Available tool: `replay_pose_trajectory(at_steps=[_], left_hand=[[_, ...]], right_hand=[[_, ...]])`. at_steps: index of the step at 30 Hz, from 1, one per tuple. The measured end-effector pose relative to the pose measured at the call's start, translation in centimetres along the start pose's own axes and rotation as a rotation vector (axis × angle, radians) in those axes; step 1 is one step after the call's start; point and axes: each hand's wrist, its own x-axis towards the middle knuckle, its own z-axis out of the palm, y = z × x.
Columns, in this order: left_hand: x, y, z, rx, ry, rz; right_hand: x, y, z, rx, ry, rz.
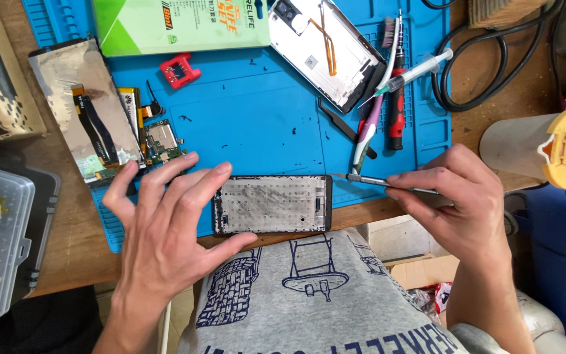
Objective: The person uses a precision knife to scrape adhesive residue from the inside of a disassembled smartphone frame. The person holds the frame with one hand and scrapes the surface with the other, working along the edges and corners.
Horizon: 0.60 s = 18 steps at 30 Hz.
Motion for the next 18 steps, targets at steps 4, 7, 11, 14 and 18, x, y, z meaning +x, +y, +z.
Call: replay_pose_trajectory(at_steps=[4, 7, 11, 14, 18], left_hand=[[0.1, 0.1, -0.1, -0.001, 0.004, 0.0], [0.1, 0.0, 0.0, -0.003, 0.018, -0.002], [0.2, 0.1, 0.0, -0.007, 0.045, 0.002], [0.2, 0.0, 0.1, -0.019, 0.066, 0.012], [0.1, -0.2, 0.3, -0.016, 0.081, 0.022]], right_hand=[[0.1, 0.1, -0.1, 0.01, -0.003, -0.027], [-0.1, 0.3, -0.1, -0.006, -0.016, -0.023], [-0.4, 0.7, 0.1, 0.003, -0.008, -0.017], [-0.5, 0.9, 0.5, 0.014, -0.003, -0.01], [-0.6, 1.0, 1.3, -0.009, 0.007, -0.026]])
